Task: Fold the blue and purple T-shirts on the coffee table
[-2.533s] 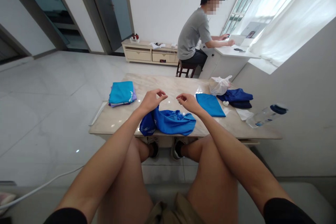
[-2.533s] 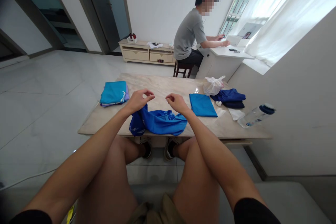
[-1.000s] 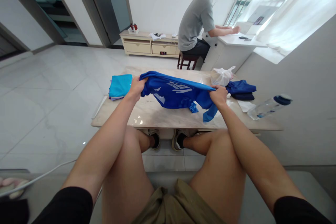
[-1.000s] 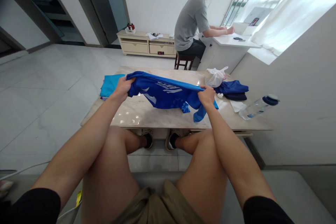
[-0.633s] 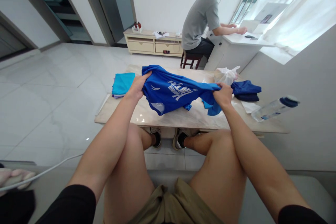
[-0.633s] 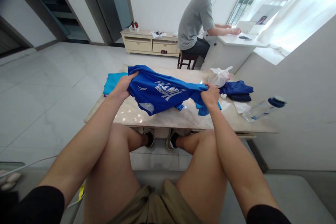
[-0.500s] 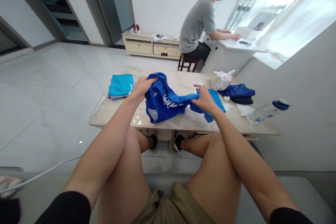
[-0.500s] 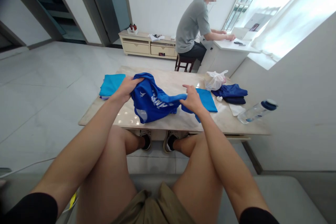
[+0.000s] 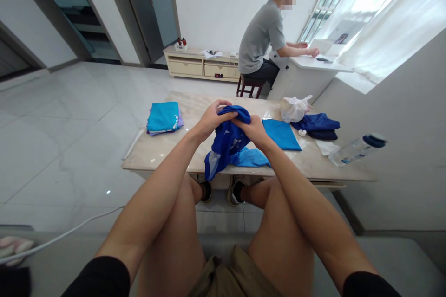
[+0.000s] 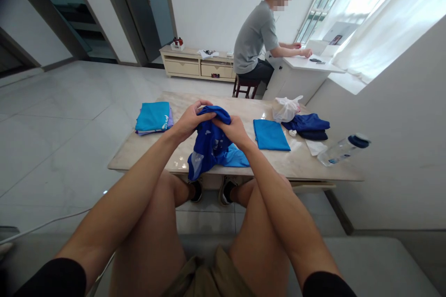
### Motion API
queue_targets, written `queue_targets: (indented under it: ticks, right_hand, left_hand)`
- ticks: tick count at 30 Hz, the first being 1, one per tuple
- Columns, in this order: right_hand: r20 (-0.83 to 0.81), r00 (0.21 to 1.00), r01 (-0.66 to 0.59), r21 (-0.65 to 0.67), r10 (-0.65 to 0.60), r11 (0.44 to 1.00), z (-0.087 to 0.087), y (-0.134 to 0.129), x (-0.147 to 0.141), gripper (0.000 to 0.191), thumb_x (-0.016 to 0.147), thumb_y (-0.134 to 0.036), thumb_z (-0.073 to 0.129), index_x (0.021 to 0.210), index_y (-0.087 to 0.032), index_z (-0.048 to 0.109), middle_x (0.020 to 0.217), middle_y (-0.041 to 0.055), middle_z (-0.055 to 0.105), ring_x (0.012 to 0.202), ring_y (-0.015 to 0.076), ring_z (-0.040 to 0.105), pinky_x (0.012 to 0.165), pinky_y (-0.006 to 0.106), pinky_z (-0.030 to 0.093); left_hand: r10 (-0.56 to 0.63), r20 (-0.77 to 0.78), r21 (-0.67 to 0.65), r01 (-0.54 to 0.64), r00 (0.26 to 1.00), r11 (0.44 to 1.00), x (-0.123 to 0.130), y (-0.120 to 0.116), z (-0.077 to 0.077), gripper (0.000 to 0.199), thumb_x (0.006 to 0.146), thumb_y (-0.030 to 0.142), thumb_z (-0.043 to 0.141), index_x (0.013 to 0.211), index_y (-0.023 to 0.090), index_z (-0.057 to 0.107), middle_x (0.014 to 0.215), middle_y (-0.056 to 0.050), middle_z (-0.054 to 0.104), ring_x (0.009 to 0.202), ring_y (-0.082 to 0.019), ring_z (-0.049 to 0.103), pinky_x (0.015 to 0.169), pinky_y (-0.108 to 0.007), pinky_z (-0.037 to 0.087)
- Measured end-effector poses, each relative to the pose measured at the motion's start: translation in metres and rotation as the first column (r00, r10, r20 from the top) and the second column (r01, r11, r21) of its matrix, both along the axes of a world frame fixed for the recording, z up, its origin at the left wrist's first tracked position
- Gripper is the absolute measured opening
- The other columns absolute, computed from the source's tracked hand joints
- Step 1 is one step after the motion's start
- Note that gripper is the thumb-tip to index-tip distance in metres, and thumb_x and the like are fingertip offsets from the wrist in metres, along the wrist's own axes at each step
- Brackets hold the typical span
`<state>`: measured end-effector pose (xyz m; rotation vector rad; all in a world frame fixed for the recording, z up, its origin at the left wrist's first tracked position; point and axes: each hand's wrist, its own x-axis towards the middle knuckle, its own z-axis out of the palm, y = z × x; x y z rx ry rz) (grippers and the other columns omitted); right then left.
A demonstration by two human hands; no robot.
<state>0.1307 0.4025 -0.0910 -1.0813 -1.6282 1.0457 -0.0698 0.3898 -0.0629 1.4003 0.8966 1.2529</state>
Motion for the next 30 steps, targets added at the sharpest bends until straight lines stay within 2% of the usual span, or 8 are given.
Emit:
queue_targets:
  ticks: [2, 7, 10, 16, 20, 25, 28, 30]
  right_hand:
    - [-0.154, 0.985, 0.078, -0.039, -0.084, 0.996, 0.004, 0.003, 0.003, 0.052, 0.085, -0.071, 0.083, 0.092, -0.02, 0.076, 0.084, 0.0024, 0.078, 0.085, 0.0241, 0.076, 0.076, 0.033, 0.064]
    - [-0.413, 0.88, 0.261, 0.007, -0.235, 0.965, 0.003, 0.021, 0.02, 0.057, 0.089, -0.081, 0.077, 0.098, -0.026, 0.068, 0.092, 0.0038, 0.079, 0.097, 0.0262, 0.082, 0.089, 0.039, 0.072]
    - [-0.52, 0.797, 0.395, 0.066, -0.306, 0.916, 0.0, 0.033, 0.036, 0.055, 0.092, -0.08, 0.074, 0.105, -0.027, 0.068, 0.101, 0.0035, 0.08, 0.106, 0.0251, 0.082, 0.093, 0.041, 0.073]
    - [-0.703, 0.647, 0.521, 0.126, -0.295, 0.844, 0.003, 0.042, 0.064, 0.041, 0.097, -0.062, 0.078, 0.116, -0.027, 0.071, 0.119, 0.0036, 0.081, 0.124, 0.0246, 0.079, 0.103, 0.046, 0.071]
    - [-0.745, 0.61, 0.488, 0.085, -0.27, 0.869, 0.005, 0.04, 0.071, 0.034, 0.094, -0.051, 0.083, 0.111, -0.023, 0.073, 0.117, 0.0051, 0.081, 0.122, 0.0256, 0.08, 0.108, 0.049, 0.069]
    - [-0.496, 0.771, 0.534, 0.164, -0.399, 0.829, 0.001, 0.038, 0.08, 0.022, 0.092, -0.04, 0.082, 0.097, -0.021, 0.072, 0.105, 0.0054, 0.082, 0.11, 0.0268, 0.08, 0.108, 0.047, 0.067]
    - [0.041, 0.872, 0.46, 0.274, -0.488, 0.845, -0.008, 0.031, 0.092, 0.021, 0.09, -0.037, 0.083, 0.083, -0.022, 0.07, 0.091, 0.0092, 0.08, 0.106, 0.0325, 0.079, 0.107, 0.048, 0.065]
    - [0.458, 0.786, 0.342, 0.238, -0.415, 0.909, -0.015, 0.026, 0.098, 0.028, 0.081, -0.035, 0.092, 0.074, -0.023, 0.067, 0.084, 0.0115, 0.078, 0.103, 0.0365, 0.078, 0.105, 0.051, 0.063]
  left_hand:
    - [-0.019, 0.035, -0.006, 0.02, 0.999, 1.0, 0.004, -0.001, -0.004, 0.077, 0.069, 0.059, 0.104, 0.127, 0.021, 0.07, 0.114, -0.009, 0.082, 0.104, -0.026, 0.08, 0.095, -0.038, 0.064]
    - [-0.447, -0.262, -0.244, 0.39, 0.855, 0.888, 0.013, -0.009, -0.027, 0.06, 0.06, 0.057, 0.107, 0.103, 0.021, 0.085, 0.105, -0.01, 0.086, 0.096, -0.031, 0.081, 0.086, -0.041, 0.066]
    - [-0.484, -0.435, -0.326, 0.369, 0.759, 0.871, 0.013, -0.007, -0.04, 0.043, 0.054, 0.048, 0.107, 0.079, 0.023, 0.083, 0.082, -0.006, 0.083, 0.08, -0.03, 0.077, 0.075, -0.04, 0.064]
    - [-0.116, -0.283, -0.062, 0.103, 0.952, 0.993, -0.014, 0.012, -0.026, 0.049, 0.072, 0.06, 0.093, 0.101, 0.02, 0.085, 0.099, -0.005, 0.086, 0.092, -0.027, 0.077, 0.087, -0.037, 0.063]
    - [0.249, -0.044, 0.135, -0.241, 0.968, 0.961, -0.037, 0.018, -0.009, 0.047, 0.085, 0.058, 0.084, 0.113, 0.02, 0.081, 0.104, -0.004, 0.084, 0.1, -0.024, 0.075, 0.09, -0.033, 0.061]
    - [0.568, -0.142, 0.314, -0.507, 0.811, 0.803, -0.049, 0.015, -0.003, 0.024, 0.091, 0.045, 0.08, 0.099, 0.022, 0.08, 0.094, -0.003, 0.078, 0.099, -0.023, 0.071, 0.093, -0.03, 0.059]
    - [0.584, -0.211, 0.395, -0.478, 0.784, 0.785, -0.049, 0.012, -0.004, 0.022, 0.098, 0.043, 0.073, 0.101, 0.022, 0.08, 0.098, -0.004, 0.079, 0.102, -0.025, 0.071, 0.1, -0.032, 0.056]
    - [0.56, -0.267, 0.423, -0.427, 0.784, 0.799, -0.047, 0.012, -0.005, 0.023, 0.1, 0.042, 0.07, 0.099, 0.022, 0.079, 0.098, -0.005, 0.079, 0.101, -0.025, 0.071, 0.102, -0.033, 0.055]
